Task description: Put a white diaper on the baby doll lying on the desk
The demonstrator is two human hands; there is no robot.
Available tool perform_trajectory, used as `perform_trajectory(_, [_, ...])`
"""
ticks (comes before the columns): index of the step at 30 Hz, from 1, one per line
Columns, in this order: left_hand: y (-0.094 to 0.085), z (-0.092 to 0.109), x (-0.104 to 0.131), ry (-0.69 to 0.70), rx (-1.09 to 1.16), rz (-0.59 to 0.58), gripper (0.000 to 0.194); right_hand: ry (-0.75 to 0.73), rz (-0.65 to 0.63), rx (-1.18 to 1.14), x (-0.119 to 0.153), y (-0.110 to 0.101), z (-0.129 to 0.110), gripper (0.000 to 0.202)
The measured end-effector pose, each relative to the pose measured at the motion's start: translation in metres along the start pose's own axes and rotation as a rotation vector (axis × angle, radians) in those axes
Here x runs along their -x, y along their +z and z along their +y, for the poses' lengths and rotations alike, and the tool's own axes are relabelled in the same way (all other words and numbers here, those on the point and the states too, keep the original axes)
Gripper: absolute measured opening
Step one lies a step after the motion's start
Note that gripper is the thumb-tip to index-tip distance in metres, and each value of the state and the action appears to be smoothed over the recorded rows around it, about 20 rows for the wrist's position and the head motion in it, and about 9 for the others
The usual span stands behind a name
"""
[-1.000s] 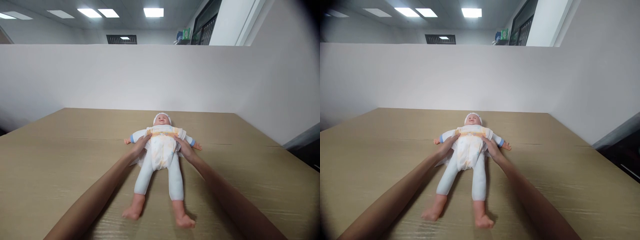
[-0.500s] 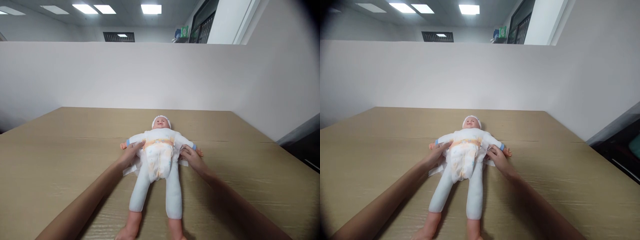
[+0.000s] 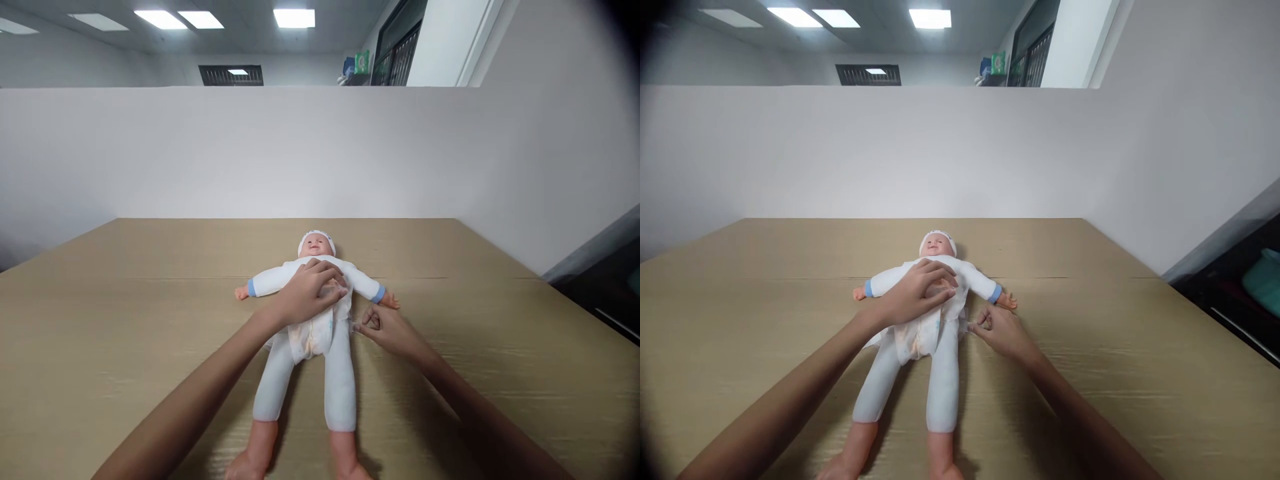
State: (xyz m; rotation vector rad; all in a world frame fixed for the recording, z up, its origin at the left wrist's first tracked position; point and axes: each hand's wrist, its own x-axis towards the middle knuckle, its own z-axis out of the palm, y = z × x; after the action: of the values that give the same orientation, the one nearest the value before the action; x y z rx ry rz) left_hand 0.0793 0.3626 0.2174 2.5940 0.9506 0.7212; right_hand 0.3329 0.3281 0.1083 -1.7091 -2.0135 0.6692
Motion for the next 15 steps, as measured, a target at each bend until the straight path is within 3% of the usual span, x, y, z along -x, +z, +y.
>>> perform_trajectory(3, [0.020,-0.006,-0.011,-0.048,-0.110,-0.056,0.024,-0.001,0.004,0.018,0.004,-0.002,-0.008,0.027])
perform_trajectory(6, [0.033,-0.011,-0.007,-0.064,-0.194,-0.052,0.024,-0.033,-0.027,-0.027,0.005,-0.004,-0.011,0.034])
perform_trajectory(11, [0.034,-0.004,0.006,-0.073,-0.184,-0.061,0.029,-0.055,-0.165,-0.221,-0.006,-0.017,0.006,0.044])
perform_trajectory(15, [0.035,0.002,0.008,-0.090,-0.169,-0.044,0.044,-0.004,-0.217,-0.405,-0.018,-0.025,0.016,0.049])
